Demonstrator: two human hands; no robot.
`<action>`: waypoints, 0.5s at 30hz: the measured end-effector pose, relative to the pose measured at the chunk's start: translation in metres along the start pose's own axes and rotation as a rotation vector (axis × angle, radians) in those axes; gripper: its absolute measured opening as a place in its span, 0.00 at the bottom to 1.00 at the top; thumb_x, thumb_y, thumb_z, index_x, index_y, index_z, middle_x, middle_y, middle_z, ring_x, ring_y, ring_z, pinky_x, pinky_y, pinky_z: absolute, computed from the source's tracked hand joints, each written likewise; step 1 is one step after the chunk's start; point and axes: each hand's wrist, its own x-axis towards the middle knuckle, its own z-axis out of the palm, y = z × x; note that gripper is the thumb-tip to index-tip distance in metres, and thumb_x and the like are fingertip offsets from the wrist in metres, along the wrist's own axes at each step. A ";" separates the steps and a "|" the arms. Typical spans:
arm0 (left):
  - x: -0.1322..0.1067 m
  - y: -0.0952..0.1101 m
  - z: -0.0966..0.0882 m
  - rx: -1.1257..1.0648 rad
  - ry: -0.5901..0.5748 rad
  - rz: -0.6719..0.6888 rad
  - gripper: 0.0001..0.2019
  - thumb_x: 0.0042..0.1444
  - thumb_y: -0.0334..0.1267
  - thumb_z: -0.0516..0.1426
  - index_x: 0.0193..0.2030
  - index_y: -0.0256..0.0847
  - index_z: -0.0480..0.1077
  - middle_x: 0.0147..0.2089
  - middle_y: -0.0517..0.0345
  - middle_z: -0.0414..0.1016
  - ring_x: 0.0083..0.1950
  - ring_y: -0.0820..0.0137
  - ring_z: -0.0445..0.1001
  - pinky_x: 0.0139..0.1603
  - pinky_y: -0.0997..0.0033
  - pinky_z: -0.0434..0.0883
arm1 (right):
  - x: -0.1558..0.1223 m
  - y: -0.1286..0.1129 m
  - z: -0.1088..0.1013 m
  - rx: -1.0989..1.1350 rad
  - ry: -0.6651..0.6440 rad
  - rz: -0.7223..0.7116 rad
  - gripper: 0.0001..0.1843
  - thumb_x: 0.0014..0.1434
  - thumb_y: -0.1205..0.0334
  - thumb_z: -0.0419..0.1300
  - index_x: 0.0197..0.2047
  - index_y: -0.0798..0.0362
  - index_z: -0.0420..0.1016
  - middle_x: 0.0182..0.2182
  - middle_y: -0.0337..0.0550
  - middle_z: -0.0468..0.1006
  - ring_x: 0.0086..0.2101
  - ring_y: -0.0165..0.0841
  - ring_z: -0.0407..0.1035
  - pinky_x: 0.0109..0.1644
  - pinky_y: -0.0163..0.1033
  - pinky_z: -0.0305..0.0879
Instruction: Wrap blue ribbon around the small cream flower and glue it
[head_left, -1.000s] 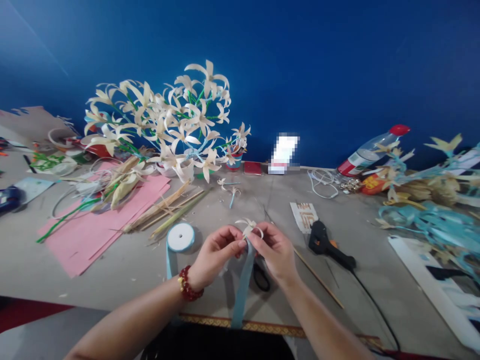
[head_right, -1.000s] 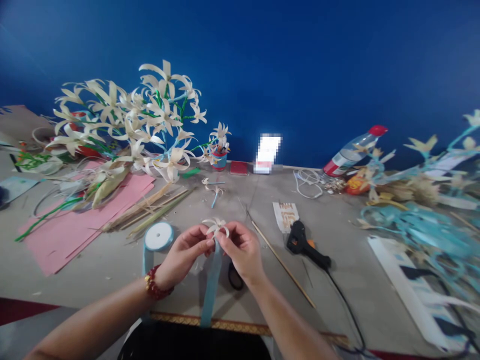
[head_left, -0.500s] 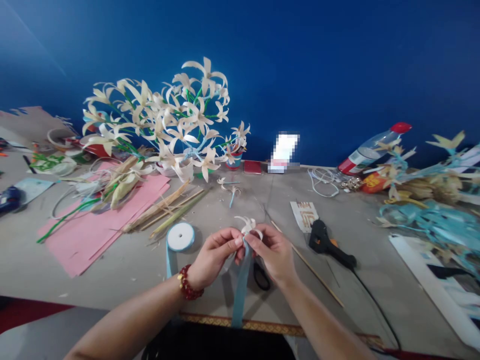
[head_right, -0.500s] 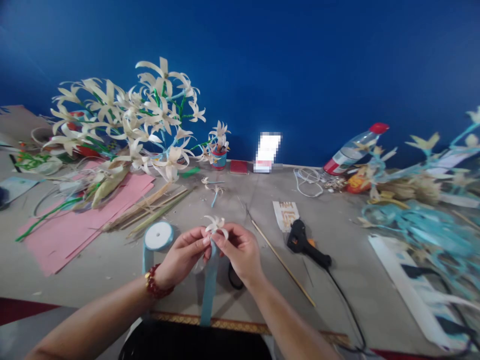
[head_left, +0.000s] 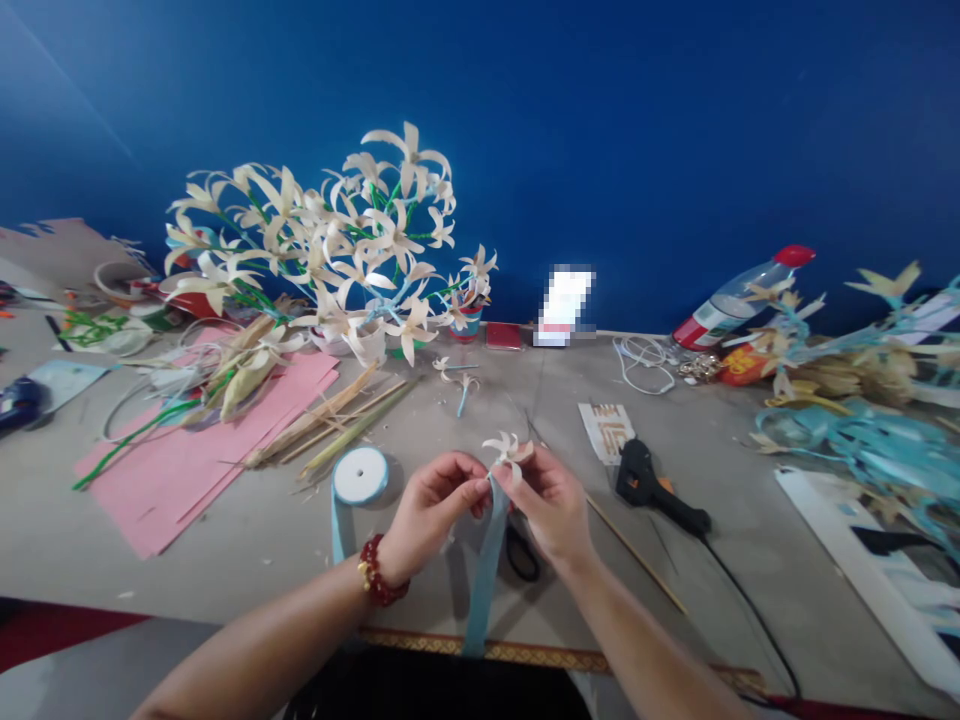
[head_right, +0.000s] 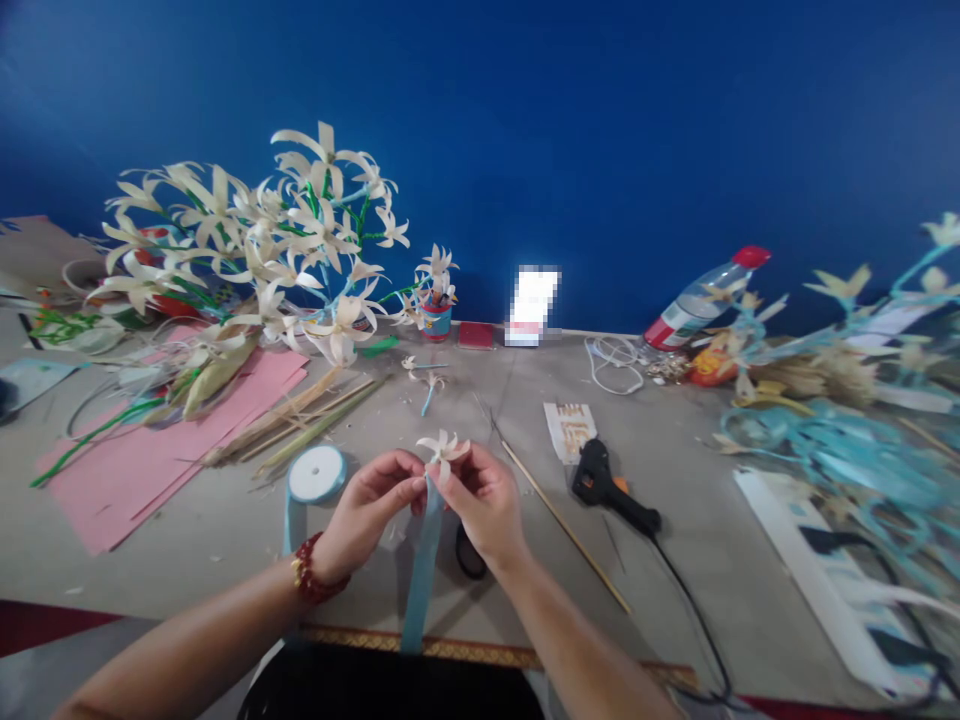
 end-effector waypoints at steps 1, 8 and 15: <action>0.000 0.000 0.000 -0.008 -0.006 -0.005 0.06 0.57 0.37 0.63 0.34 0.36 0.73 0.27 0.59 0.75 0.27 0.76 0.70 0.30 0.78 0.69 | 0.000 0.000 0.000 -0.005 -0.003 0.002 0.12 0.54 0.54 0.69 0.32 0.53 0.75 0.22 0.35 0.73 0.20 0.24 0.63 0.23 0.29 0.61; -0.002 -0.001 -0.001 -0.178 -0.072 -0.102 0.06 0.58 0.37 0.62 0.33 0.35 0.74 0.25 0.58 0.76 0.24 0.76 0.72 0.26 0.78 0.69 | -0.002 -0.003 0.002 0.042 -0.069 0.013 0.11 0.56 0.55 0.68 0.31 0.52 0.73 0.21 0.34 0.74 0.19 0.26 0.67 0.23 0.30 0.65; -0.001 0.002 -0.002 -0.277 -0.123 -0.192 0.08 0.56 0.38 0.63 0.33 0.35 0.73 0.22 0.59 0.75 0.20 0.77 0.69 0.23 0.80 0.67 | -0.002 -0.001 0.001 0.072 -0.085 0.034 0.09 0.56 0.58 0.69 0.32 0.52 0.74 0.22 0.33 0.74 0.19 0.24 0.69 0.24 0.28 0.67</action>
